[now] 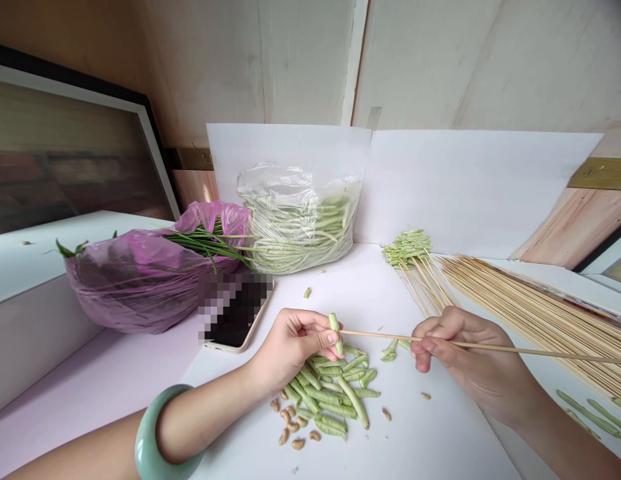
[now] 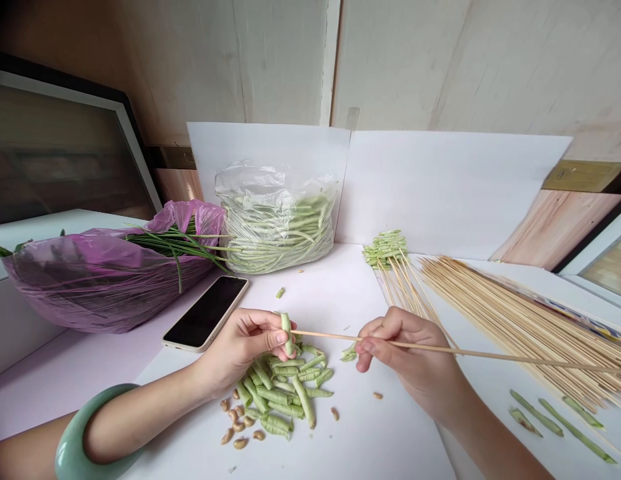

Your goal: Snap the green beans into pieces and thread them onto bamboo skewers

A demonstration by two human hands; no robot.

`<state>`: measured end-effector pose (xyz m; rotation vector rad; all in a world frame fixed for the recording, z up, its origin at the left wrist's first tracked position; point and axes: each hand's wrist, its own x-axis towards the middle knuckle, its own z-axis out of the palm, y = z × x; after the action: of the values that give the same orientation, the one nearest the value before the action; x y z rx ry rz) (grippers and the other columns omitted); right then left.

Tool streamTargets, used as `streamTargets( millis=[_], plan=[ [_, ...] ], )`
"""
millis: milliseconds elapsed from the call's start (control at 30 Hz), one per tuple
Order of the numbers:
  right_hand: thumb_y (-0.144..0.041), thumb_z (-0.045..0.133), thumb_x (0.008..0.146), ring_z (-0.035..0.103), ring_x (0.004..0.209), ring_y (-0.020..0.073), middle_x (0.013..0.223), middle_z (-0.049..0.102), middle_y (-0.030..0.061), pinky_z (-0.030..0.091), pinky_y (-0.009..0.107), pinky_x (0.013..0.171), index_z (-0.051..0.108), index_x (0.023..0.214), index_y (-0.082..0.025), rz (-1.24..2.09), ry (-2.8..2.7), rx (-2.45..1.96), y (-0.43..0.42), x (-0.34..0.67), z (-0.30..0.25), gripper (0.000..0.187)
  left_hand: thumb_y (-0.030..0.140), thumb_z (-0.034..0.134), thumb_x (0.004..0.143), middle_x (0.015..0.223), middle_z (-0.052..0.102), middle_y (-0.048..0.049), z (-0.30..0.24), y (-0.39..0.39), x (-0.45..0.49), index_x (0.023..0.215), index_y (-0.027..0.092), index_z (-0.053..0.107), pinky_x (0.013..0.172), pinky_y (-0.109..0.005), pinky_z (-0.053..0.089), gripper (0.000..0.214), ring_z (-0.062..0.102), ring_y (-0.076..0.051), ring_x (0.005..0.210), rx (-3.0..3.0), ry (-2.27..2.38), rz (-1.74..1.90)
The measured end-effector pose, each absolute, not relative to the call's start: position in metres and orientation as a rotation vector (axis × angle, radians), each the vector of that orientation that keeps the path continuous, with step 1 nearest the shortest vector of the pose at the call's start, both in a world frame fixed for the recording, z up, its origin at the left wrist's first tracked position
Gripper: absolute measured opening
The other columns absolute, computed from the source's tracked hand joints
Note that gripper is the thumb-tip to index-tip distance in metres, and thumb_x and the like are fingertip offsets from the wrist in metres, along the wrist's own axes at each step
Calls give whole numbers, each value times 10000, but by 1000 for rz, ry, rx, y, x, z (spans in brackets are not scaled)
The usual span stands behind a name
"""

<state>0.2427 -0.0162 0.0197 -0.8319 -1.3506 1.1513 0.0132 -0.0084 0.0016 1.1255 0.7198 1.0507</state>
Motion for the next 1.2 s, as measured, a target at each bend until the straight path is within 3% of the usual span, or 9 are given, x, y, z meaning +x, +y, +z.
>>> streamTargets(
  millis=[333,533,833,1200],
  plan=[
    [-257,671,790,531,429,111,471,590,-41,446,257,479,508,563,-208,1319,-1317,-783,-15,243,10,284,275,768,653,569,630,-36,5,-10,14,595,100,680,576,-225,464,205,569,-113,546,1131,729,1041],
    [-266,630,825,536,413,103,551,628,-29,446,258,467,461,572,-200,1417,-1226,-801,-15,239,5,311,265,757,669,582,646,-45,3,-8,13,608,98,687,591,-220,463,190,564,-109,556,1161,736,1063],
    [-241,619,849,633,561,122,671,693,-2,500,258,554,577,662,-209,1462,-1392,-638,-9,247,4,194,254,753,675,600,660,-46,-2,-6,12,661,92,709,600,-222,492,168,592,-112,565,1161,752,1080],
    [-266,657,818,625,514,110,641,690,-11,500,234,515,565,617,-202,1520,-1344,-692,-10,245,8,231,241,775,642,583,639,-29,-1,-7,13,636,90,697,588,-211,498,171,590,-102,551,1107,720,1055]
  ],
)
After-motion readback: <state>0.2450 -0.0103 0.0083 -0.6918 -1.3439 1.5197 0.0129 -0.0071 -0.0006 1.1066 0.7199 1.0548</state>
